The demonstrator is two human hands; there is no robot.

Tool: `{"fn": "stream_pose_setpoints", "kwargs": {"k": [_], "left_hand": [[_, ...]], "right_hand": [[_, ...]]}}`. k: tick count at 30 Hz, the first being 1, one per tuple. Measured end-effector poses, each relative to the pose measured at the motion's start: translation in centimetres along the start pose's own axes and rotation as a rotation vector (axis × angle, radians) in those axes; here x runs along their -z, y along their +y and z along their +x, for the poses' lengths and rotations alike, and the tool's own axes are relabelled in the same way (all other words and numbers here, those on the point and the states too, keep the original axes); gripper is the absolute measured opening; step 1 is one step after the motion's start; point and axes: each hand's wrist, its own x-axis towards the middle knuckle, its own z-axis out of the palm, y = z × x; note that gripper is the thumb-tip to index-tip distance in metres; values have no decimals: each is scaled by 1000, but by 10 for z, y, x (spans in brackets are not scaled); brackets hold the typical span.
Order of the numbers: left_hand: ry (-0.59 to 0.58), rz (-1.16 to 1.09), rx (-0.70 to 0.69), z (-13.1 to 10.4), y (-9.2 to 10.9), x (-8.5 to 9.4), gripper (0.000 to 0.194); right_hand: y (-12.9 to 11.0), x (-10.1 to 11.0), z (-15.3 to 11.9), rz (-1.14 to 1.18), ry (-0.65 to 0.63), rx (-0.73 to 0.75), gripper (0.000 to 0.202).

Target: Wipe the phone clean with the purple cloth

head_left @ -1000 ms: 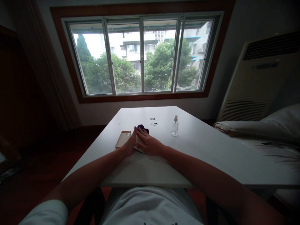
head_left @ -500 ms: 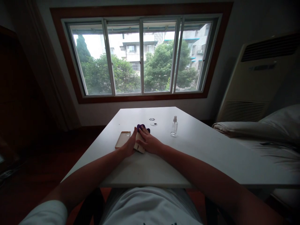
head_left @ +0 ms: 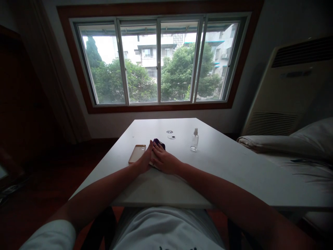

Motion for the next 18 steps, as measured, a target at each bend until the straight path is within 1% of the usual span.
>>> {"fn": "stream_pose_setpoints", "kwargs": {"k": [2,4,8,13,15,18], "left_hand": [[-7,4,-12,0,0,-1,72],[-33,19,-11,0,0,0,75],[-67,76,-5,2,0,3,80],[-65,110,6,3,-1,4,78],[-62,105,15,3,-1,5,76],[-83,78,12,3,-1,8,73]], "right_hand": [[2,1,1,8,-7,7,85],[4,3,2,20,-6,-18,87],[11,3,7,43,13,-113,94],[16,1,10,28,17,-258,102],[16,-1,9,18,17,-275,101],[11,-4,6,9,24,-261,95]]}}
